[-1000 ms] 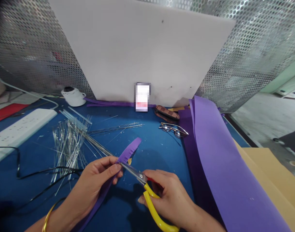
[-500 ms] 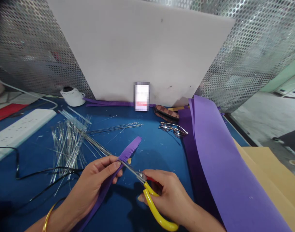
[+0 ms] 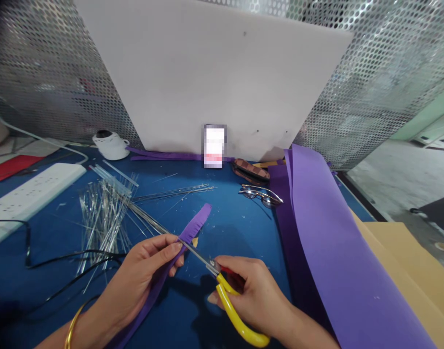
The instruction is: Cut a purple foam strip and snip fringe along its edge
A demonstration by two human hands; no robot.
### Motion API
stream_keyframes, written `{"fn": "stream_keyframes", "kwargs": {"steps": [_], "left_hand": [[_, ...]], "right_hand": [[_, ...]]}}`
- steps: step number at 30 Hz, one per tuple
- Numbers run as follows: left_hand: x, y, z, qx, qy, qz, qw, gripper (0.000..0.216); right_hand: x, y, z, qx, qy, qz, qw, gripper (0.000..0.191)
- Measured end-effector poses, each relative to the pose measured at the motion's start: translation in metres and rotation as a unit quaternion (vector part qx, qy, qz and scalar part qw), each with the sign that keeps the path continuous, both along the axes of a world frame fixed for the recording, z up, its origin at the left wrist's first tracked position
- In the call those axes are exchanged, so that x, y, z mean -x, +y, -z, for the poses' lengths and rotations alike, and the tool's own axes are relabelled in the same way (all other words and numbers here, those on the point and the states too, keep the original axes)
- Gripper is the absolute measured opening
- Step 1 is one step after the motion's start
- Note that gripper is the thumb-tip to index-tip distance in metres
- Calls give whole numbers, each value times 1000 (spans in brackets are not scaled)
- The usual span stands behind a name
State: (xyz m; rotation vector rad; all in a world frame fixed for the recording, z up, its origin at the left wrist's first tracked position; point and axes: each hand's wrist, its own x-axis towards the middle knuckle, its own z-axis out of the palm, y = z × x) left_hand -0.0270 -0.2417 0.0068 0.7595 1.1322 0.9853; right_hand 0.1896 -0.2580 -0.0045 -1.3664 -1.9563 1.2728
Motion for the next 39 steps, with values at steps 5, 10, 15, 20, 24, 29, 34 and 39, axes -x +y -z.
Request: {"fn": "stream_keyframes", "kwargs": {"steps": [5,10,15,20,24,29,34,39], "left_hand": [[0,1,1,8,-19,6,1000,15],[1,1,1,11,-30,16,999,16],[2,1,1,9,-33,16,999,16],[0,1,0,11,-18,3,1000,16],[-2,2,-2,8,12,-13,1000,17],[-3,2,-4,1,24,-26,999,17],[-2,2,-4,-3,24,-19,1000,18],[-1,2,-3,-7,24,-10,1000,18]], "right_hand": [[0,1,0,72,71,-9,995,14],[-3,2,5,133,154,-26,979,25],[-3,4,7,161,197,-38,966,45],[-1,2,7,119,142,-12,982,30],[-1,0,5,76,104,3,992,16],[-1,-2,2,4,34,18,999,30],[-1,-4,2,-32,-4,19,999,42],[-2,-2,2,-22,8,12,1000,36]]}}
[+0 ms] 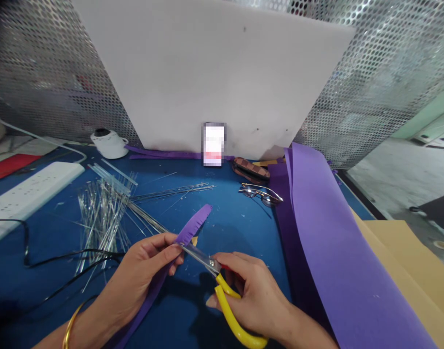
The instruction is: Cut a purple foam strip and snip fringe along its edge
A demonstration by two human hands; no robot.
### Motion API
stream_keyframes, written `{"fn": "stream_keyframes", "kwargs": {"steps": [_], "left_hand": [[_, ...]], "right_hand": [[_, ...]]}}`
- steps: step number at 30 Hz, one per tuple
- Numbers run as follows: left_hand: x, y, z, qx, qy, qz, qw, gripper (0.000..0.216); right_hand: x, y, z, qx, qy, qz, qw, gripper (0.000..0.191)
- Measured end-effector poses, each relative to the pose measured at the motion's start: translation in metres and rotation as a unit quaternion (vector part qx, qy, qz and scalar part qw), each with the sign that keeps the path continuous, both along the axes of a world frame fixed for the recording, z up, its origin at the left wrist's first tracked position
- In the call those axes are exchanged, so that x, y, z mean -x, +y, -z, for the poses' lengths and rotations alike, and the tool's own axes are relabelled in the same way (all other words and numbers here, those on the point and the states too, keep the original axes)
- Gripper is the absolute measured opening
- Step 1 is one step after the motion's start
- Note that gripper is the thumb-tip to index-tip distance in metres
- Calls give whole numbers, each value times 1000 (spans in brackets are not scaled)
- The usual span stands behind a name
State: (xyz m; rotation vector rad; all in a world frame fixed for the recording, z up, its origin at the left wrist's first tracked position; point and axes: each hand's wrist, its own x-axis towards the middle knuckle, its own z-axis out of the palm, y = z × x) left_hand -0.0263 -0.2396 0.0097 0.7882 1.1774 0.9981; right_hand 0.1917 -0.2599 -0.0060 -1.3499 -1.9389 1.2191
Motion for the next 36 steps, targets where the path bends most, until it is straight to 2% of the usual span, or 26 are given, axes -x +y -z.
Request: {"fn": "stream_keyframes", "kwargs": {"steps": [8,21,26,36], "left_hand": [[-1,-1,-1,2,3,-4,1000,19],[-2,-1,0,15,-20,-10,1000,16],[1,-2,3,5,-18,-2,1000,16],[0,-2,5,2,-19,-1,1000,17]], "right_hand": [[-1,1,0,2,-7,-4,1000,21],[-1,2,-4,-16,-31,-7,999,22],[0,1,-4,-15,-32,-10,999,15],[-1,2,-2,-13,-26,-10,1000,14]]}}
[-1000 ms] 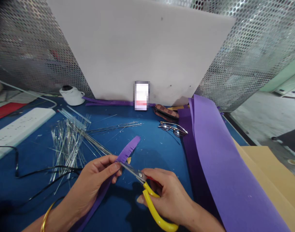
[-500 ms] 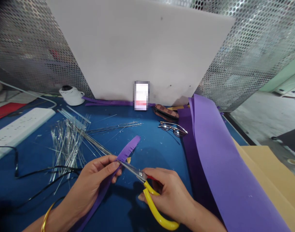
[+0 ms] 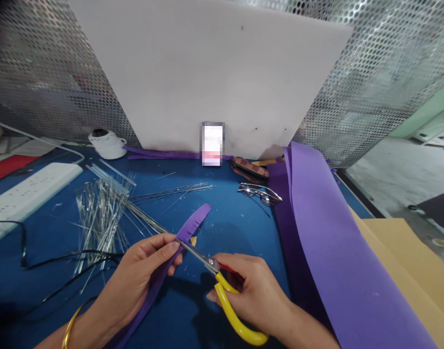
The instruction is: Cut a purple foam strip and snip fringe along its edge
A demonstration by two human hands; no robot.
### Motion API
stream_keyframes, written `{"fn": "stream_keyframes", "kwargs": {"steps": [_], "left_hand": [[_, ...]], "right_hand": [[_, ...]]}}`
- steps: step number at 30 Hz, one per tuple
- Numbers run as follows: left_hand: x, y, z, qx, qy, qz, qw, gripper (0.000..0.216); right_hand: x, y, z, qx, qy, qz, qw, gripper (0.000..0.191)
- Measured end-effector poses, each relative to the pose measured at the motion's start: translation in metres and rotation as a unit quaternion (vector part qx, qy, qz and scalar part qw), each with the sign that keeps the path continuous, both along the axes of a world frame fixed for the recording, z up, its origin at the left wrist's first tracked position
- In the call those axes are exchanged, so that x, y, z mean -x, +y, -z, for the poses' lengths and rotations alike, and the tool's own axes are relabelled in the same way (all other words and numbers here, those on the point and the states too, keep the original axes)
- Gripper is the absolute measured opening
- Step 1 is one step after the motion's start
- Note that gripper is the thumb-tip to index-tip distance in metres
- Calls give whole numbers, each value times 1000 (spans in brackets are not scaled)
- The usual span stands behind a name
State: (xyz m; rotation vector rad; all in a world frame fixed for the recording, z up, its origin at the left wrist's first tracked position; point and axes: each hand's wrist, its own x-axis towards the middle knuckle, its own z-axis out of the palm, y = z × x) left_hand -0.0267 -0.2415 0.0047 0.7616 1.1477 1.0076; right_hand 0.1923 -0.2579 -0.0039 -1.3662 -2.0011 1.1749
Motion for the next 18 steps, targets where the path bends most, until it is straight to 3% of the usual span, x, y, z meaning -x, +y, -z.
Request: {"fn": "stream_keyframes", "kwargs": {"steps": [18], "left_hand": [[1,0,2,1,-5,2,1000,17]], "right_hand": [[2,1,4,39,26,1,999,14]]}}
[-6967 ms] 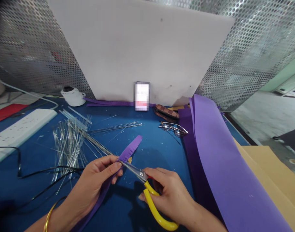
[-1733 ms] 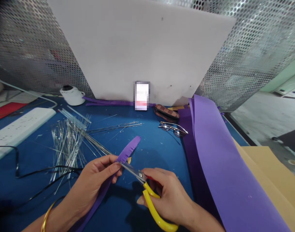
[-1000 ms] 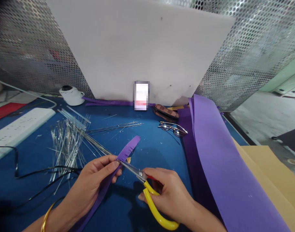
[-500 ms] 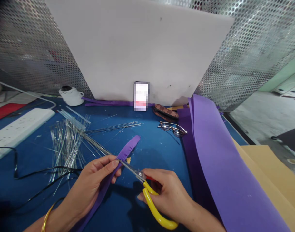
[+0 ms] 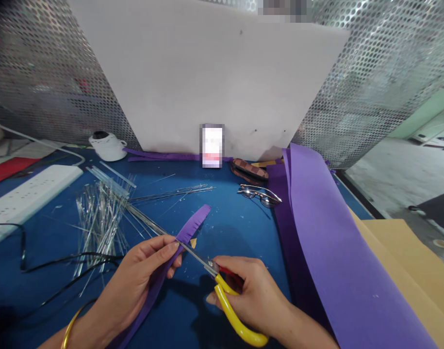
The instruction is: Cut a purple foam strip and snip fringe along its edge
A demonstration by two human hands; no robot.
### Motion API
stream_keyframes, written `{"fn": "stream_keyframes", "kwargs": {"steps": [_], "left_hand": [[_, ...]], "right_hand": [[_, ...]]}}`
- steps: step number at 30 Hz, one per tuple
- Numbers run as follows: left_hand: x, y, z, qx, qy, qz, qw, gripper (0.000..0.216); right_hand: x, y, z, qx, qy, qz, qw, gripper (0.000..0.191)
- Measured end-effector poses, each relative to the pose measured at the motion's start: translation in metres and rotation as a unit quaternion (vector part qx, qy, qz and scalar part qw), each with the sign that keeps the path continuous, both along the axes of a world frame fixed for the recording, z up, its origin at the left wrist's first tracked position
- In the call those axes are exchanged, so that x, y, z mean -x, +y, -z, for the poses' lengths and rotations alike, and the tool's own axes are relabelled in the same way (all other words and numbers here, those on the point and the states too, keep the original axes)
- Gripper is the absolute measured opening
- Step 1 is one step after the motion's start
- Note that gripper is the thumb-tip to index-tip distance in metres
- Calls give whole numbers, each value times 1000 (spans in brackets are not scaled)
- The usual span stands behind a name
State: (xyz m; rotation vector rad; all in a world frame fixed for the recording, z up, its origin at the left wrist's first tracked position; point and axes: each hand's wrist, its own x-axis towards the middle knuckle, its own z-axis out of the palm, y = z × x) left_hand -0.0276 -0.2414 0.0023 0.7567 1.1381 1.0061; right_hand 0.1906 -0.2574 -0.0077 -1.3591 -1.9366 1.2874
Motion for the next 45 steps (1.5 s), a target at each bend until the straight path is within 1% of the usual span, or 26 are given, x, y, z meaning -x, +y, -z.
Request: {"fn": "stream_keyframes", "kwargs": {"steps": [4,10,16,21,23,26,29,34,39,45], "left_hand": [[0,-1,1,-6,-1,3,1000,19],[0,-1,1,-10,-5,3,1000,20],[-1,-1,-1,14,-20,-13,1000,16],[-2,0,-2,17,-3,-18,1000,16],[-3,0,-4,17,2,-24,1000,17],[-4,-1,-7,13,14,-29,999,17],[-4,-1,-8,8,25,-27,999,17],[-3,0,-7,-1,43,-7,999,16],[-4,1,-10,-26,74,0,997,17],[-5,1,-12,-27,84,-4,996,18]], "right_hand": [[0,0,2,-4,6,7,1000,23],[0,0,3,0,21,-1,1000,19],[0,0,4,-12,19,7,1000,18],[-1,0,2,-13,18,12,1000,16],[-1,-1,1,-19,14,14,1000,22],[-1,-3,1,-26,3,18,999,39],[0,-4,1,-30,-12,20,999,43],[0,-2,-1,-18,8,13,1000,34],[0,-1,-3,-2,26,2,1000,27],[-1,-2,-3,-23,6,3,1000,20]]}}
